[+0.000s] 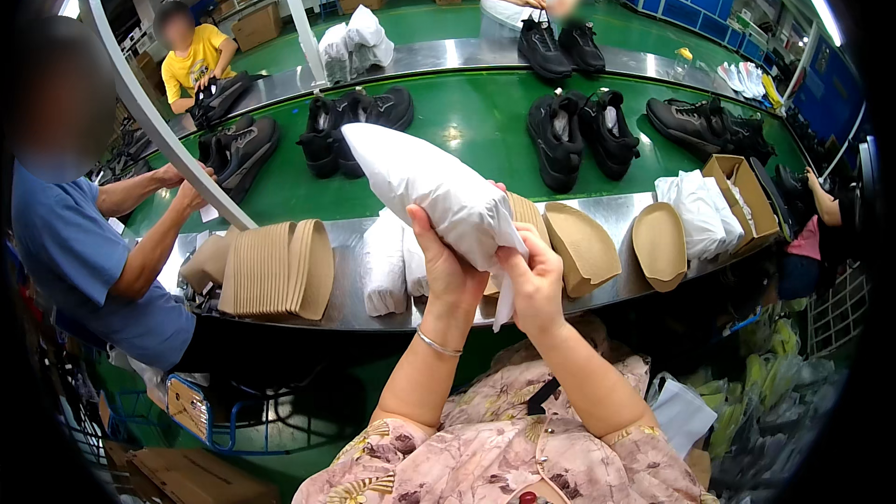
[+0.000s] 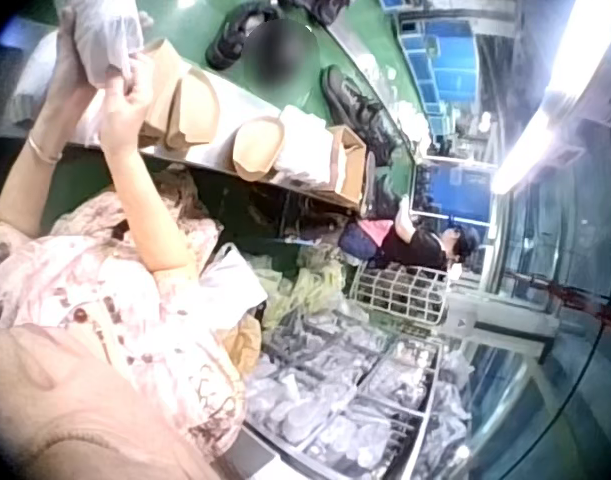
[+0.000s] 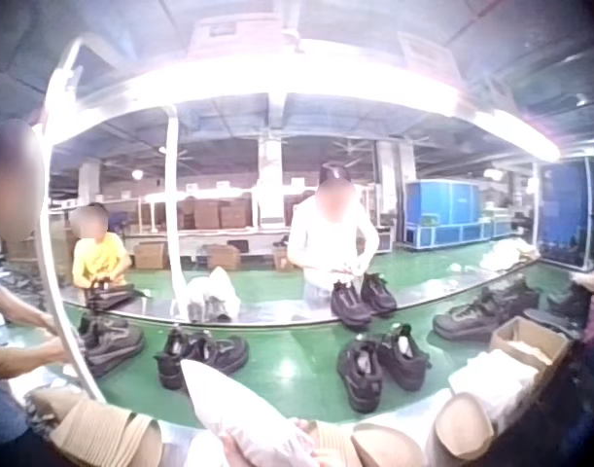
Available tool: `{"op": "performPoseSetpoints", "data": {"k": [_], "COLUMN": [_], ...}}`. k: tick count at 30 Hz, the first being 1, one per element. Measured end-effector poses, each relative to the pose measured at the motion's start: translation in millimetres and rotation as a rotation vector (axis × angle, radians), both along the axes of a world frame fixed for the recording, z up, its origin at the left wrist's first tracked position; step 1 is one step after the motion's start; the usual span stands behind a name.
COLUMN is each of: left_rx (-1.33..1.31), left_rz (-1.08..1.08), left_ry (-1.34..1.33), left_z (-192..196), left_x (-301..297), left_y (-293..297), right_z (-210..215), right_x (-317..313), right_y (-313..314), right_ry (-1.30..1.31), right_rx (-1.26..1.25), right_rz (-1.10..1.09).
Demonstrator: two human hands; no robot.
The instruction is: The person wraps shoe lasts and internal padding components in white protective paper and places them into cardboard trays on an assembly line.
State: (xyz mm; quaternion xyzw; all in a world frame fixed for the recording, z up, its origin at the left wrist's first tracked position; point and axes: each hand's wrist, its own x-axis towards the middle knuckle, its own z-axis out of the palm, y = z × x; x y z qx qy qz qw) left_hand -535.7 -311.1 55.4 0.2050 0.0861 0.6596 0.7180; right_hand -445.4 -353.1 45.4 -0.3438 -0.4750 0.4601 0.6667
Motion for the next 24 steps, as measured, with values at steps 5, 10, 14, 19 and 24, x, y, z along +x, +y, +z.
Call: {"op": "performPoseSetpoints", "data": {"k": [5,10,14,19,24], "left_rx": [0.083,0.097,0.097,0.043,0.221], "left_rz": [0.063,0.105,0.127,0.068,0.098], "left_ry": [0.091,0.15,0.152,0.116,0.195], "left_z": [-10.1,-4.7,-14.6,-43.4,-20.1], "left_x": [-8.3,-10.8,-17.5,-15.1,-28.0], "left_y": [8.7,9.3,15.9,13.0,-3.0], "right_z": [14.0,32.9,31.8,34.2,23.6], "right_x": [18.9,16.6,15.1,-8.2,-13.8], "right_y": [25.2,28.3,23.3,28.5,34.9], "right_ry": [-0.437,0.037,0.616,0.736,0.723], "right_rx": [-0.184,-0.223,-0.371,-0.506,-0.618], "right_rz": [-0.062,0.168,0.455,0.273,0.283]}}
